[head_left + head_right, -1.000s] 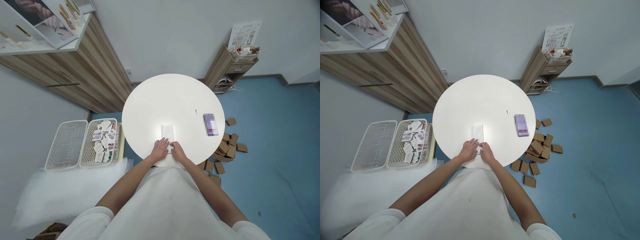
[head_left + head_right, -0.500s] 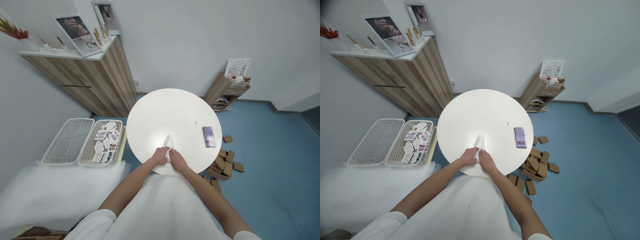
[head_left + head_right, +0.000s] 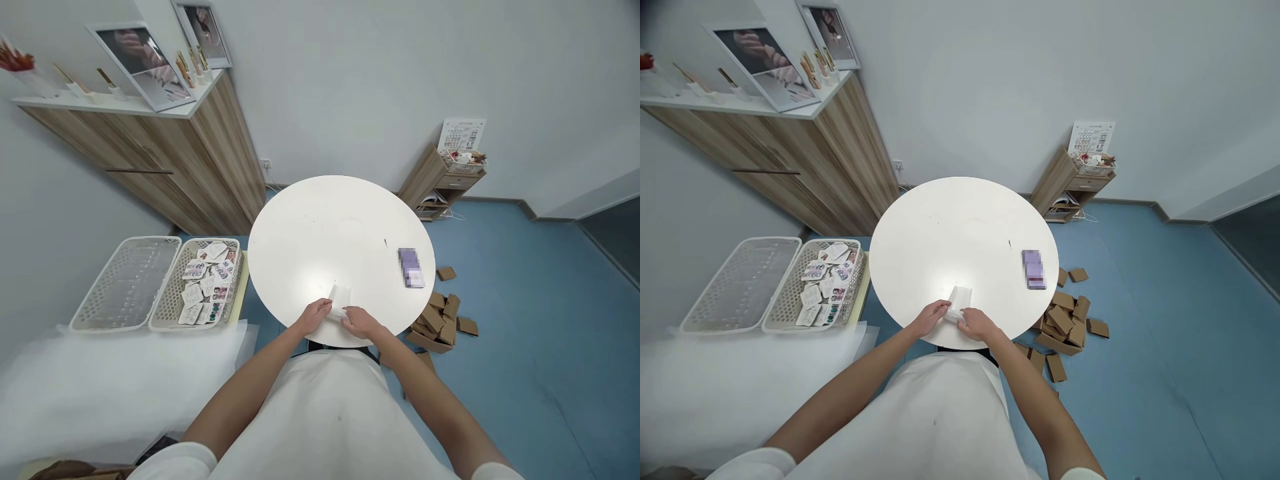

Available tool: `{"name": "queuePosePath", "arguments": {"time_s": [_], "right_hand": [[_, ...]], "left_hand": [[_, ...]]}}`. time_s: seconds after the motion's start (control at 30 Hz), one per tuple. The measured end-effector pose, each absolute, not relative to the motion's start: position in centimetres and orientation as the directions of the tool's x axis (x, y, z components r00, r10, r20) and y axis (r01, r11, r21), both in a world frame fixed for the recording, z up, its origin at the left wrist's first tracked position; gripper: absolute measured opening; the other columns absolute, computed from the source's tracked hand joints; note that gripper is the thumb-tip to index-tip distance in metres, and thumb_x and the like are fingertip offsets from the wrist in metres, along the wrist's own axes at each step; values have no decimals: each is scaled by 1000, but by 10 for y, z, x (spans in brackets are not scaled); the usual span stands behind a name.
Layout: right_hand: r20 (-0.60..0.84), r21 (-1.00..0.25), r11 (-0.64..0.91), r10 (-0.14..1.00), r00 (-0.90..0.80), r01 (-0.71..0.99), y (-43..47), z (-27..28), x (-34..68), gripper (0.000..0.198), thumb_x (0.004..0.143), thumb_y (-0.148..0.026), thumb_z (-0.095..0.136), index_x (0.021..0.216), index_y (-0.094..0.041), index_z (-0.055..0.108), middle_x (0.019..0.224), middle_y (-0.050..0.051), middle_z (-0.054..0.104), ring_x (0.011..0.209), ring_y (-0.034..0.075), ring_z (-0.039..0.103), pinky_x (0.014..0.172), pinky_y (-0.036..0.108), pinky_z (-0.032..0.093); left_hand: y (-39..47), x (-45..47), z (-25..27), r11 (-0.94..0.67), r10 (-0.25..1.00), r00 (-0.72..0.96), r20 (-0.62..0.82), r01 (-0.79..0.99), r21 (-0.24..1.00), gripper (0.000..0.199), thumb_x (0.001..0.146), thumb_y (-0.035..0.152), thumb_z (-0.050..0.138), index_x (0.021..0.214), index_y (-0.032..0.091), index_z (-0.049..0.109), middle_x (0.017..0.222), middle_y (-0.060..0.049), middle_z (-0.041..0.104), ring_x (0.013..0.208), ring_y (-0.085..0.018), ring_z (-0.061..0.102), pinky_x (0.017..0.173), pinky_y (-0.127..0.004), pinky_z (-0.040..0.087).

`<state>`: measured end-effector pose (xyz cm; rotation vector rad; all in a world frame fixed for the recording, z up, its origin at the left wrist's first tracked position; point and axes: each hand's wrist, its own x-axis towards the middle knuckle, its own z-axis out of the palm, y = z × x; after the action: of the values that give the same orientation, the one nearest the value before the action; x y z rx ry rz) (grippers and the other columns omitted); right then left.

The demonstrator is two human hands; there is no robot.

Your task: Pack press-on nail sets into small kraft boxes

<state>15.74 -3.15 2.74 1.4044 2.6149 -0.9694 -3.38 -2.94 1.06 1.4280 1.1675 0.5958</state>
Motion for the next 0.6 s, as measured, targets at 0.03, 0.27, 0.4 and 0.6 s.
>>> {"name": "queuePosePath", "arguments": {"time_s": [0.03, 0.27, 0.4, 0.6], "right_hand": [[-315, -510, 391, 744, -589, 766, -25, 27, 158, 25, 83, -28, 34, 78, -16, 56, 78, 7, 59, 74, 18, 53, 69, 29, 39], [-322, -579, 284, 782, -534, 765, -2, 12, 166, 28, 84, -24, 28, 68, -18, 49, 76, 5, 53, 73, 16, 48, 66, 28, 38], [-339, -587, 82, 879, -337, 805, -7, -2, 170, 27, 85, -25, 27, 76, -18, 51, 81, 6, 51, 75, 17, 49, 69, 30, 41], [-306, -628, -87, 941, -142, 773, -12, -10, 168, 33, 85, -30, 31, 114, -20, 42, 108, 8, 46, 92, 19, 50, 78, 32, 42]], "left_hand": [[-29, -34, 9, 139, 895, 371, -249, 297, 945, 36, 81, 41, 38, 104, 18, 55, 104, -7, 60, 95, -19, 55, 82, -31, 42], [-27, -27, -4, 127, 924, 268, -272, 456, 881, 30, 77, 30, 47, 104, 21, 54, 102, -5, 60, 89, -18, 55, 74, -30, 45], [-24, -16, -10, 133, 928, 215, -305, 573, 809, 30, 77, 30, 47, 103, 19, 55, 94, -4, 61, 80, -16, 55, 75, -30, 45], [-25, -6, -9, 263, 922, 41, -384, 661, 703, 27, 74, 33, 51, 96, 19, 59, 89, -4, 62, 74, -16, 58, 73, -30, 46]]}}
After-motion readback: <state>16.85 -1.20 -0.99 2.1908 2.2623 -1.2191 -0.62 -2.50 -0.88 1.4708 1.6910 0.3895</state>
